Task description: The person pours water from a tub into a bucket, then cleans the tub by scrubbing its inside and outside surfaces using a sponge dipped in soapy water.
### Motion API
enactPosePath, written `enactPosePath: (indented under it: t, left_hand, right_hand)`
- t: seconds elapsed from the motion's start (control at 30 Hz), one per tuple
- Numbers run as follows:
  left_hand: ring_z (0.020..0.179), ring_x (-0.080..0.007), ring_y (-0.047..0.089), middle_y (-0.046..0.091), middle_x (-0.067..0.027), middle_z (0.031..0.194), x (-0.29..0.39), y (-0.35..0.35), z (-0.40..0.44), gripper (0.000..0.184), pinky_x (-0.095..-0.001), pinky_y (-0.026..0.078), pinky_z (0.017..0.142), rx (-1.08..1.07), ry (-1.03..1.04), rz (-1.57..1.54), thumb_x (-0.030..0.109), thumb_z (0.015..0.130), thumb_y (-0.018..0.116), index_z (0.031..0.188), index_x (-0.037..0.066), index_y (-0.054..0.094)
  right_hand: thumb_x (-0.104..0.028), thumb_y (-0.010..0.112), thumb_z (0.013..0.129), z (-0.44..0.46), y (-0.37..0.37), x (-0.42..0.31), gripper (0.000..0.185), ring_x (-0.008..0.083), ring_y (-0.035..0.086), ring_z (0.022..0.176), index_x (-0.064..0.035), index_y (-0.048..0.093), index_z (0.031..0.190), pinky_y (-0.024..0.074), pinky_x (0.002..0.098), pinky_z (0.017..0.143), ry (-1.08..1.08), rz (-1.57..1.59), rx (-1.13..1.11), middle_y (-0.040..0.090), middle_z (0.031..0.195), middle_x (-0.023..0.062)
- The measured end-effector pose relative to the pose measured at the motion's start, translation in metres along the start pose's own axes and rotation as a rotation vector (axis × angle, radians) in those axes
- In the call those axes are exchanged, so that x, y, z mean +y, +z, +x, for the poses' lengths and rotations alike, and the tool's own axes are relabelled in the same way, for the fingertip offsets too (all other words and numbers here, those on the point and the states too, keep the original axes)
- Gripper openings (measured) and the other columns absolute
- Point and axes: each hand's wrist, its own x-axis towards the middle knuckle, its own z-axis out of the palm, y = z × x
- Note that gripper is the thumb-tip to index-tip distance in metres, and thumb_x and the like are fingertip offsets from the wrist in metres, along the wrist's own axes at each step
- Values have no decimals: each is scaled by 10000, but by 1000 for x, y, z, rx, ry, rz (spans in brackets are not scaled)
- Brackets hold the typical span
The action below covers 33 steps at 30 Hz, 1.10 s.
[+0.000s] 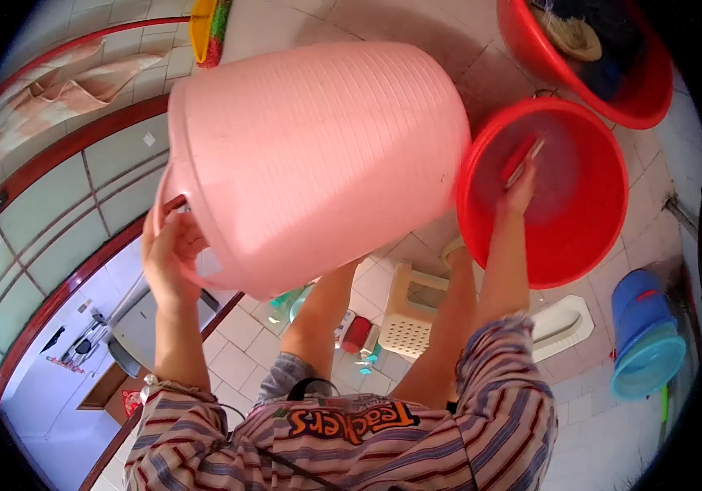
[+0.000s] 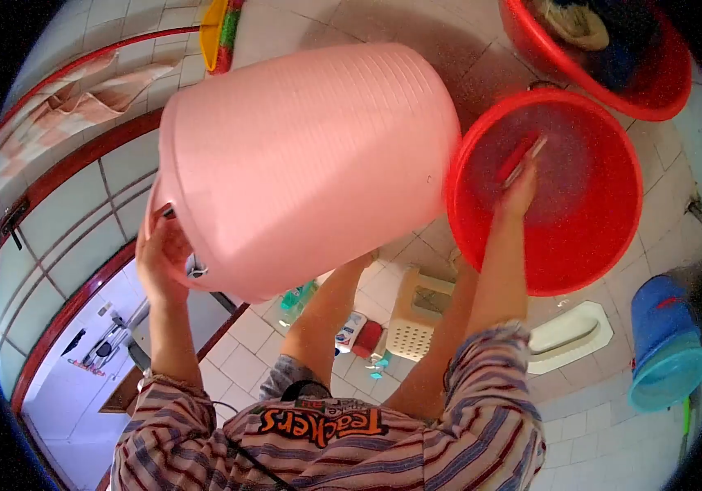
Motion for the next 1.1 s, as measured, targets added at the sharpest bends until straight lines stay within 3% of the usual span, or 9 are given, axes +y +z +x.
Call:
enactPosePath:
  t: [0.2,0.3,0.47,0.6,0.7,0.8,0.9,1.03,1.1]
  left_hand:
    - [686,-177,636,627,-130,872,-15,-7,-7,297,-275,528,586,-101,-7,-83,60,891,407,1175,23,484]
    - [692,-201,639,622,-136,858,-24,-12,-20,260,-302,538,615,-129,-21,-118,41,891,428,1144,-5,469]
    - [729,-210,643,612,-141,875,-82,-45,-66,309,-329,550,653,-130,-127,-103,25,921,390,1228,-10,403]
    - [744,-189,641,604,-129,898,-109,-53,-79,366,-309,546,679,-173,-34,-148,-7,926,374,1292,-4,353]
    - [746,-189,641,606,-125,893,-110,-56,-82,377,-309,546,682,-194,-58,-143,-17,923,371,1299,-2,337]
    - [746,-188,641,612,-129,888,-117,-60,-90,390,-309,545,683,-223,-57,-122,-23,914,390,1299,-1,336]
    - [758,-187,644,618,-135,911,-131,-70,-104,434,-290,538,686,-203,-139,-147,-22,897,434,1316,-4,319]
    - [844,-193,638,621,-131,937,-136,-83,-112,477,-293,527,731,-252,-158,-98,-33,879,458,1331,2,307]
    - [928,-207,617,615,-130,1001,-110,-82,-99,552,-303,505,807,-595,-332,-190,-37,840,522,1342,8,295]
  right_hand:
    - [-97,623,826,-239,129,-56,434,133,507,887,-80,538,1251,441,266,767,-214,-653,-592,503,971,12]
    - [-177,665,782,-320,187,-37,409,246,523,924,-176,606,1187,440,340,811,-782,-884,-872,540,1014,92]
    - [-251,591,834,-206,184,-16,345,300,519,910,-248,609,1178,435,418,797,-769,-1196,-638,556,969,135]
    - [-346,581,811,-161,175,-24,391,307,517,918,-250,595,1189,443,427,766,-572,-1445,-140,552,948,154]
    - [-317,621,797,-267,187,-4,400,324,542,834,-240,599,1188,446,419,727,-900,-1324,-575,544,916,145]
    - [-246,628,772,-368,186,1,373,324,523,830,-237,627,1145,435,412,766,-836,-1016,-941,533,907,149]
    - [-235,624,775,-329,185,-10,334,326,529,805,-218,650,1107,442,418,728,-859,-1108,-920,546,874,151]
    - [-348,599,796,-182,166,-23,353,305,539,844,-202,644,1115,442,412,730,-765,-1494,-331,551,863,142]
    - [-368,589,790,-178,155,-19,373,319,529,862,-189,641,1114,443,419,741,-769,-1460,-223,545,914,143]
